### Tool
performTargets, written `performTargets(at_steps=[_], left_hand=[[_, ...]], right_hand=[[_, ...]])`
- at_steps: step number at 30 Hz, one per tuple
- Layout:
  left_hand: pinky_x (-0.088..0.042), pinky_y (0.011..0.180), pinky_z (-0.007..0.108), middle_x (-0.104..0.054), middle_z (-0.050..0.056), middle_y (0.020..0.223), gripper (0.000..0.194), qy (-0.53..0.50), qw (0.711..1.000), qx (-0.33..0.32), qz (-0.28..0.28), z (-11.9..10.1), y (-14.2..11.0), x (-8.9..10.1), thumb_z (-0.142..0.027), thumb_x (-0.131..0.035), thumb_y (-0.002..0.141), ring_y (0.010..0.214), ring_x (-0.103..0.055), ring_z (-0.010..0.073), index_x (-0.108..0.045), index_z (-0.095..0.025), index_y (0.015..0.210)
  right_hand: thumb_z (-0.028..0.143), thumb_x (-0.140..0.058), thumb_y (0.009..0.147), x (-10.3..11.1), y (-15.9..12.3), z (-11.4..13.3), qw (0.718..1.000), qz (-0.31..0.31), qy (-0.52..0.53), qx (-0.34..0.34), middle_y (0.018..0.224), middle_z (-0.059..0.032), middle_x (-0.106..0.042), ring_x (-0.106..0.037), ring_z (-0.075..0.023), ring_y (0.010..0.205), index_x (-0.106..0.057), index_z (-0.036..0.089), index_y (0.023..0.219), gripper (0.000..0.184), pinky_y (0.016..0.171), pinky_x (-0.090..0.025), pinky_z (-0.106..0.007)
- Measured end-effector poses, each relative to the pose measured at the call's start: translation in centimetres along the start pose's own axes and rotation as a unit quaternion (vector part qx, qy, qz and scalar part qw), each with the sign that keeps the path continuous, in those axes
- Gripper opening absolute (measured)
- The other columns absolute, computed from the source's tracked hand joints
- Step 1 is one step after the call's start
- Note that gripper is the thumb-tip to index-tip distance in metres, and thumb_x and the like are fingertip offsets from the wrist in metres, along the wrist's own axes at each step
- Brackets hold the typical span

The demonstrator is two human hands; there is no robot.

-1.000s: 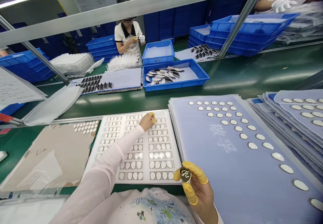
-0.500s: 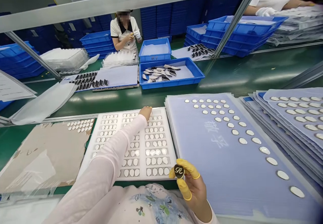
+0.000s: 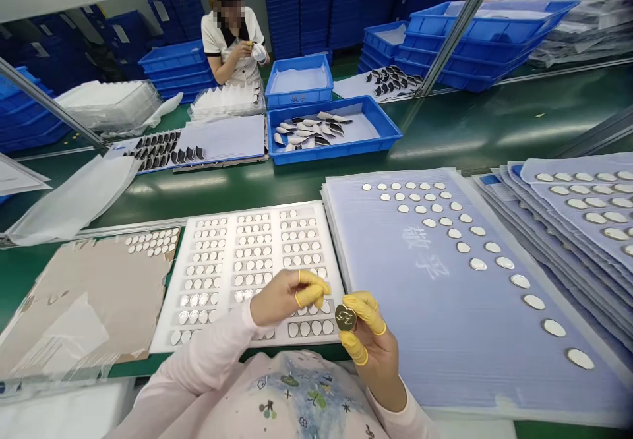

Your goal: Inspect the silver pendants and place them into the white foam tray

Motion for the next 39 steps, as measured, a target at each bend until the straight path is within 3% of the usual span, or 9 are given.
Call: performTargets(at_steps=[3,7,14,24,32,36,39], left_hand=[[-0.044,0.05,0.022,-0.063,0.002,0.065,0.05,-0.159,0.987,0.007,0.015,0.0,-2.2,-2.1,-0.063,-0.066,0.083,0.049,-0.051,0.0078,-0.067,-0.013,0.084],[-0.04,0.043,0.02,-0.058,-0.001,0.056,0.049,-0.257,0.966,0.029,0.009,0.7,-2.5,-2.9,-0.06,-0.075,0.077,0.042,-0.048,0.0062,-0.06,-0.014,0.075],[-0.036,0.037,0.016,-0.057,-0.003,0.052,0.046,-0.379,0.921,0.066,0.057,1.3,-2.5,-3.8,-0.054,-0.081,0.073,0.038,-0.044,0.0049,-0.057,-0.014,0.072],[-0.04,0.041,0.018,-0.063,-0.001,0.058,0.041,-0.31,0.95,0.008,0.032,1.0,-2.4,-2.8,-0.052,-0.073,0.082,0.04,-0.051,0.0069,-0.054,-0.016,0.079],[-0.04,0.045,0.022,-0.059,-0.001,0.058,0.052,-0.227,0.972,0.06,-0.018,1.2,-2.5,-2.0,-0.067,-0.063,0.082,0.043,-0.047,0.0076,-0.052,-0.017,0.075],[-0.036,0.05,0.02,-0.052,-0.005,0.061,0.052,-0.219,0.972,0.072,-0.043,1.5,-2.1,-1.8,-0.062,-0.076,0.072,0.05,-0.043,0.0059,-0.049,-0.018,0.074],[-0.033,0.05,0.02,-0.045,-0.007,0.059,0.052,-0.182,0.976,0.074,-0.09,1.7,-1.9,-1.2,-0.061,-0.075,0.074,0.051,-0.04,0.0058,-0.046,-0.018,0.068]], right_hand=[[0.038,-0.062,0.095,-0.8,0.2,0.1,0.999,0.019,-0.026,0.008,0.095,-0.005,-0.054,-0.052,-0.0185,0.076,-0.059,0.036,0.132,0.037,0.063,-0.051,-0.032],[0.037,-0.061,0.096,-1.6,0.4,0.4,0.998,0.034,-0.057,0.016,0.094,-0.0047,-0.054,-0.051,-0.0174,0.073,-0.06,0.035,0.133,0.037,0.06,-0.049,-0.031],[0.035,-0.062,0.095,-2.0,0.7,0.8,0.998,0.035,-0.046,0.019,0.096,-0.0047,-0.054,-0.051,-0.0169,0.072,-0.059,0.035,0.131,0.036,0.058,-0.048,-0.03],[0.027,-0.06,0.094,-1.8,0.9,0.6,0.993,0.047,-0.099,0.044,0.097,-0.0054,-0.055,-0.051,-0.0172,0.072,-0.056,0.033,0.132,0.039,0.056,-0.048,-0.029],[0.021,-0.06,0.091,-1.8,1.5,0.7,0.989,0.042,-0.133,0.042,0.095,-0.0042,-0.056,-0.054,-0.0161,0.068,-0.057,0.031,0.128,0.039,0.054,-0.051,-0.029],[0.016,-0.062,0.09,-2.6,1.7,1.6,0.979,0.049,-0.177,0.094,0.098,-0.0053,-0.059,-0.06,-0.0198,0.078,-0.054,0.034,0.133,0.047,0.062,-0.056,-0.034],[0.017,-0.062,0.092,-3.1,1.7,1.5,0.972,0.055,-0.202,0.107,0.1,-0.007,-0.059,-0.063,-0.0217,0.085,-0.051,0.033,0.135,0.047,0.067,-0.059,-0.036]])
Point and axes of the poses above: each hand's wrist, its own y-axis towards the middle knuckle, its own x-axis out of the back of the hand, z = x × y, the point moved 9 cm from there along y, towards the middle knuckle
